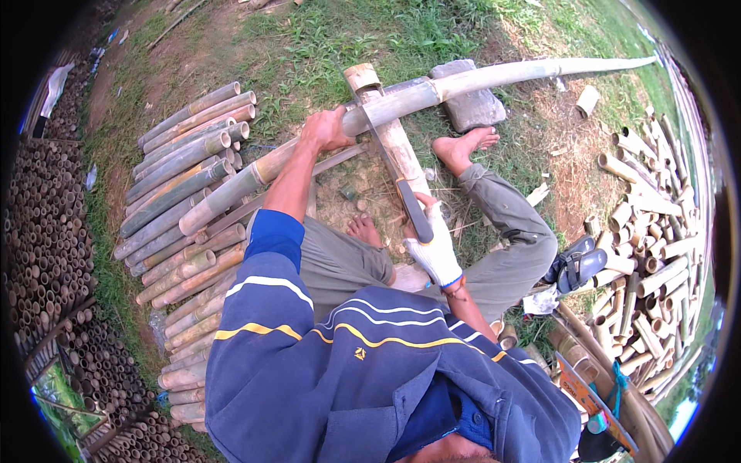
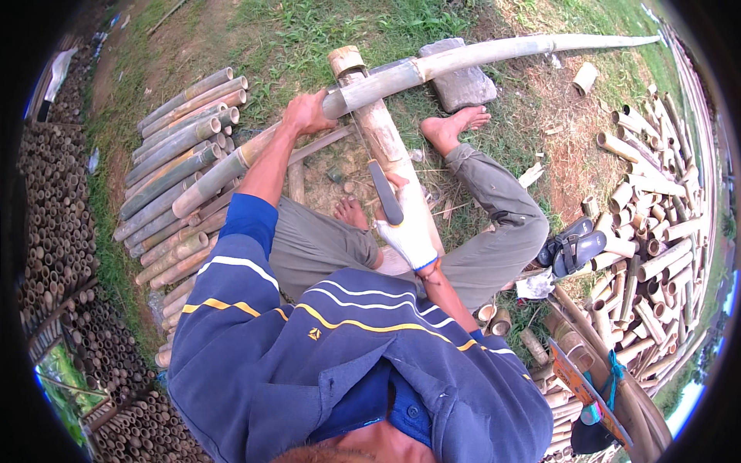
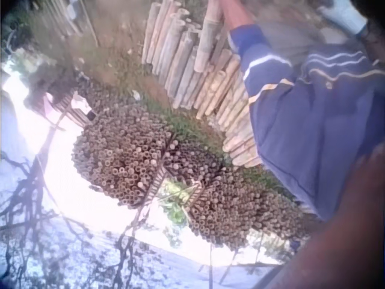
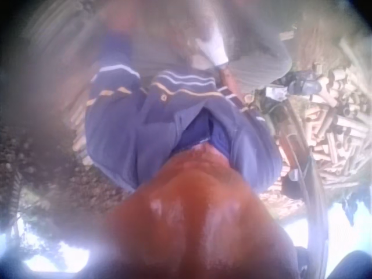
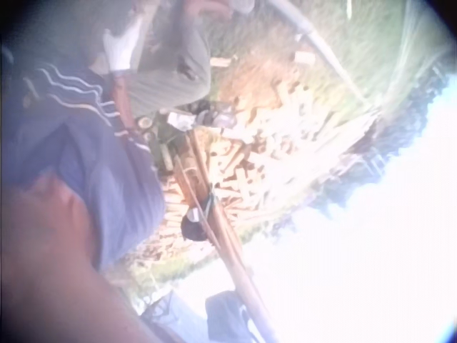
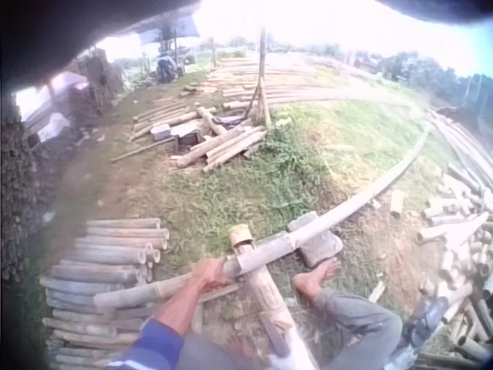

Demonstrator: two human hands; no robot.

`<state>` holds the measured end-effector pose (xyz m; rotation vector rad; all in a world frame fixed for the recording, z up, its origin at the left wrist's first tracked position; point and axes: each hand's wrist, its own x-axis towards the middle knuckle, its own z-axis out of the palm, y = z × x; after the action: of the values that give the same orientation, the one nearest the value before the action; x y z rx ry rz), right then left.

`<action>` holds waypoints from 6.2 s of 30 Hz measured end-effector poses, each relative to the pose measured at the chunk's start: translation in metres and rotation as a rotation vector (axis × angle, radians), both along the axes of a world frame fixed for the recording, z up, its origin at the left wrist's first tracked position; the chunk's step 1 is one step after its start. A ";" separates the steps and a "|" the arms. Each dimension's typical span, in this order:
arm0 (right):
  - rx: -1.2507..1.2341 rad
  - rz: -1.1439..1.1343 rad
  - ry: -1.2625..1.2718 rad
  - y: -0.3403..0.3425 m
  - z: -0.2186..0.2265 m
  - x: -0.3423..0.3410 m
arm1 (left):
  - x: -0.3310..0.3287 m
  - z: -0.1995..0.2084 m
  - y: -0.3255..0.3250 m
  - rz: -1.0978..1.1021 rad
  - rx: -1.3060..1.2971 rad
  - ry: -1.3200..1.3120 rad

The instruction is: The person sits on the ground and repeatedly cuts bamboo poles into short segments using a hand saw. The person positions each pole on a makeshift support, saws through it, and then places the cut pieces aside.

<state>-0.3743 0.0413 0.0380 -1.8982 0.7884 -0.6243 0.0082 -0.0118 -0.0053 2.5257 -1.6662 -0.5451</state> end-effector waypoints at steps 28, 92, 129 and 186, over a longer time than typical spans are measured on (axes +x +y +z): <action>0.115 -0.042 0.109 0.028 0.052 -0.046 | -0.007 -0.005 -0.001 0.021 0.047 0.015; -0.027 -0.042 -0.141 -0.029 -0.014 0.077 | -0.021 -0.017 0.018 0.065 -0.157 -0.155; 0.211 -0.051 -0.037 -0.036 -0.019 0.065 | -0.003 0.005 0.023 0.116 -0.020 0.028; 0.116 -0.023 -0.059 -0.068 -0.009 0.085 | -0.033 -0.039 0.036 0.128 -0.386 -0.268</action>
<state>-0.2890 -0.0268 0.0289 -1.7595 0.7933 -0.6324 -0.0250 0.0245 -0.0447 2.4661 -1.4883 0.1247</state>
